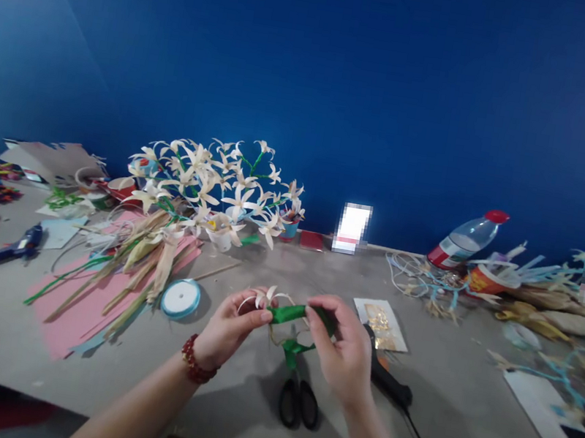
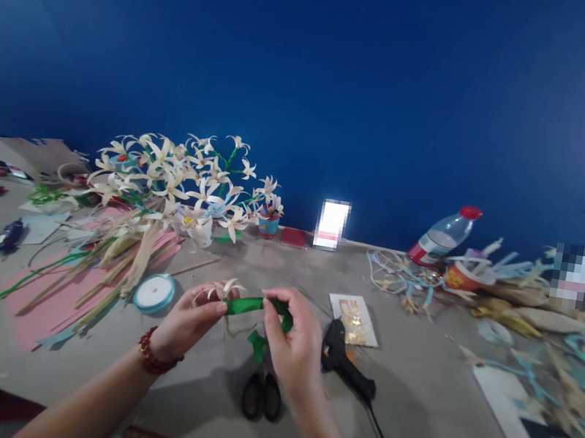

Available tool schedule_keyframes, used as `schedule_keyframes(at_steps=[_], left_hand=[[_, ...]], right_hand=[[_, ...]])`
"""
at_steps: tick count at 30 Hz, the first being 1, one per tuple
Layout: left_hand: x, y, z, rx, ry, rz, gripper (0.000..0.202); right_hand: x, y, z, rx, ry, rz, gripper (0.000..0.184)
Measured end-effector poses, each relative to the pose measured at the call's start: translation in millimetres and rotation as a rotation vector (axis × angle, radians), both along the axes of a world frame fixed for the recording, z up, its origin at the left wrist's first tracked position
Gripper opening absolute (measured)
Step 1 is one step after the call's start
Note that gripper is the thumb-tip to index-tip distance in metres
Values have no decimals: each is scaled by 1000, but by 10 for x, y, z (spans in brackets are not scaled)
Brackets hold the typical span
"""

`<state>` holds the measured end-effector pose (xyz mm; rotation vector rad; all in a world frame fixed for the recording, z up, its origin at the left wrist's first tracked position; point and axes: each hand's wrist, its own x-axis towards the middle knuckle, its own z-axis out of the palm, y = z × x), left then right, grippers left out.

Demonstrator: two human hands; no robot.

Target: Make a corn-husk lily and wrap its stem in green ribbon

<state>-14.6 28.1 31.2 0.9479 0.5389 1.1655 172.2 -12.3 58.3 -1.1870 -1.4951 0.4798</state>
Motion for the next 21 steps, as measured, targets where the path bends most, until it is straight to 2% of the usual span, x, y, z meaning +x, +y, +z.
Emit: schedule_keyframes(at_steps=[6, 14, 21], left_hand=[[-48, 10, 11, -5, 30, 9, 19], [-67, -3, 47, -39, -19, -3, 17], [-28, 13, 42, -80, -50, 8, 22]], right_hand=[[49, 36, 48, 52, 33, 2, 22], [24, 8, 16, -207, 443, 157, 19], [54, 12, -23, -308, 565, 165, 18]])
